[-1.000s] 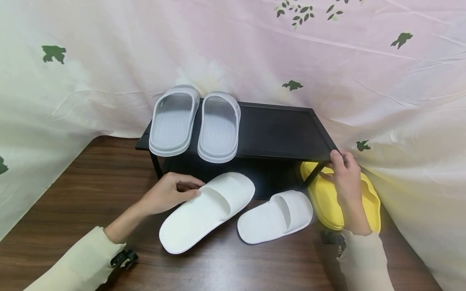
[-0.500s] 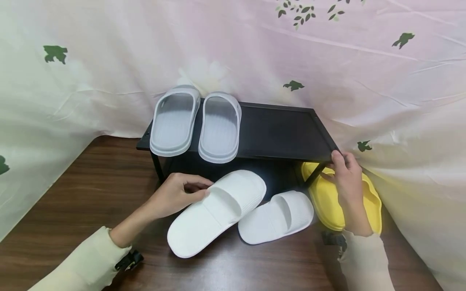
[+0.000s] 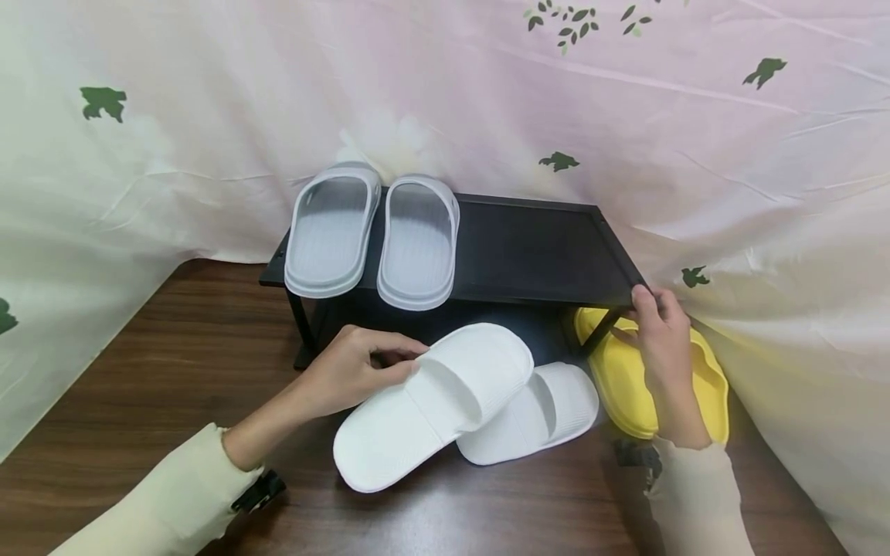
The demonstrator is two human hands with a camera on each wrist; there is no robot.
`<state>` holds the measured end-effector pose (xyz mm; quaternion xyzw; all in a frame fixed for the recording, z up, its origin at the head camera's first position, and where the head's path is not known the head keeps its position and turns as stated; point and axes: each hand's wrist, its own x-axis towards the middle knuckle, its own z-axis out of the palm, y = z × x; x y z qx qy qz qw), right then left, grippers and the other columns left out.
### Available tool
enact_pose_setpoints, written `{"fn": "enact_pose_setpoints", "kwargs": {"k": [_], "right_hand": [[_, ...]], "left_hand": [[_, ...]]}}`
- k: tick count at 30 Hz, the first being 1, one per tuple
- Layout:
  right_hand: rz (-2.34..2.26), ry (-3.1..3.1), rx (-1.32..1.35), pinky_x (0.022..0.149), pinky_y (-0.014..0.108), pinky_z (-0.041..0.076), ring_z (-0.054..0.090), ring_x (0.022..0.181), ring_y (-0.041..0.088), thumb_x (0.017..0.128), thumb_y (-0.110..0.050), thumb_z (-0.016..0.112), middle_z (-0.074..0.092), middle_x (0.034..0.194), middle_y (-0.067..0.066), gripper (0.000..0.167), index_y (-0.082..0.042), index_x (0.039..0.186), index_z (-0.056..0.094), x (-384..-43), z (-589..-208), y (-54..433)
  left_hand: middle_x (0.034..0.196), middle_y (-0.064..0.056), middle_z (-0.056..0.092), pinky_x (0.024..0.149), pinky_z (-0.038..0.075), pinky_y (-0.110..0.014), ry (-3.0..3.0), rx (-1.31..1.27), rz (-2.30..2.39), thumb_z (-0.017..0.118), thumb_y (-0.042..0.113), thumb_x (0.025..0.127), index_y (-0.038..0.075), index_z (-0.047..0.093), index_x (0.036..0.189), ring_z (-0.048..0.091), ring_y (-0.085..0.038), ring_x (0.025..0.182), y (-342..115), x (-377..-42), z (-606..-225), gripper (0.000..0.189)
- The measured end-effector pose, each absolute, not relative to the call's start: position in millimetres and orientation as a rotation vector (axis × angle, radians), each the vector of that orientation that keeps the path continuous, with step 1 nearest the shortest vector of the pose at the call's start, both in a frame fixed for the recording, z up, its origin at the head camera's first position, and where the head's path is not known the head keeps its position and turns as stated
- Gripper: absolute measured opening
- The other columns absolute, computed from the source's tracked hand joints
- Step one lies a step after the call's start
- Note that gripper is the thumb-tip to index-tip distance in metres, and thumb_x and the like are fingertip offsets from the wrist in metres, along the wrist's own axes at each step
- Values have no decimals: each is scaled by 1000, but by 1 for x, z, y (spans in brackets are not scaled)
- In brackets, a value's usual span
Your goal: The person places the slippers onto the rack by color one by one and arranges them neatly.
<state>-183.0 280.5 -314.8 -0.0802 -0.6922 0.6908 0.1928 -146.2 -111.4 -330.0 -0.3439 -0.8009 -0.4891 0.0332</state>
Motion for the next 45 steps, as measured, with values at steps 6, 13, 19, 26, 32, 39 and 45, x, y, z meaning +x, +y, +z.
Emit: {"fn": "enact_pose_setpoints", "kwargs": {"k": [6, 13, 19, 26, 32, 39, 45], "right_hand": [[1949, -1930, -225, 67, 23, 57, 64, 88, 11, 102, -28, 61, 59, 100, 1, 16, -12, 100, 57, -184, -314, 280], [1954, -1912, -203, 66, 23, 58, 64, 87, 12, 101, -28, 62, 59, 99, 2, 17, -11, 100, 57, -185, -315, 281], [1923, -1922, -164, 65, 23, 58, 64, 86, 11, 101, -29, 63, 59, 99, 2, 18, -12, 99, 58, -186, -318, 283], [1945, -1937, -227, 65, 23, 57, 63, 88, 12, 101, -28, 61, 57, 102, 2, 17, -12, 99, 57, -183, -312, 278], [1935, -1947, -250, 65, 22, 57, 62, 88, 12, 102, -28, 60, 56, 103, 2, 15, -13, 100, 57, -184, -314, 281], [1929, -1956, -263, 63, 21, 57, 63, 88, 10, 102, -28, 60, 56, 102, 2, 16, -12, 101, 57, -184, -314, 281], [1916, -1970, -276, 63, 20, 56, 62, 88, 9, 103, -28, 59, 55, 105, 3, 14, -14, 101, 57, -186, -313, 281]], "left_hand": [[93, 2, 75, 62, 57, -27, -2427, -1154, -1450, 70, 3, 93, 6, 77, 112, 68, -6, 74, -102, -145, -321, 20], [89, 4, 75, 60, 55, -23, -2421, -1173, -1333, 71, 3, 93, 8, 78, 109, 64, -2, 68, -90, -145, -309, 19], [89, 3, 75, 62, 55, -22, -2413, -1175, -1297, 71, 3, 92, 8, 78, 108, 65, 0, 70, -83, -145, -304, 18], [90, 4, 74, 65, 54, -20, -2431, -1189, -1223, 70, 3, 93, 9, 78, 106, 65, 1, 72, -75, -141, -295, 17], [89, 5, 74, 64, 53, -19, -2401, -1195, -1153, 70, 3, 92, 9, 78, 104, 64, 2, 72, -68, -140, -284, 16], [88, 2, 75, 63, 53, -19, -2411, -1146, -1144, 69, 4, 92, 8, 77, 106, 66, 0, 74, -59, -137, -275, 17], [92, -3, 76, 61, 52, -17, -2382, -1116, -1128, 69, 3, 92, 6, 77, 107, 69, -1, 75, -53, -139, -265, 17]]}}
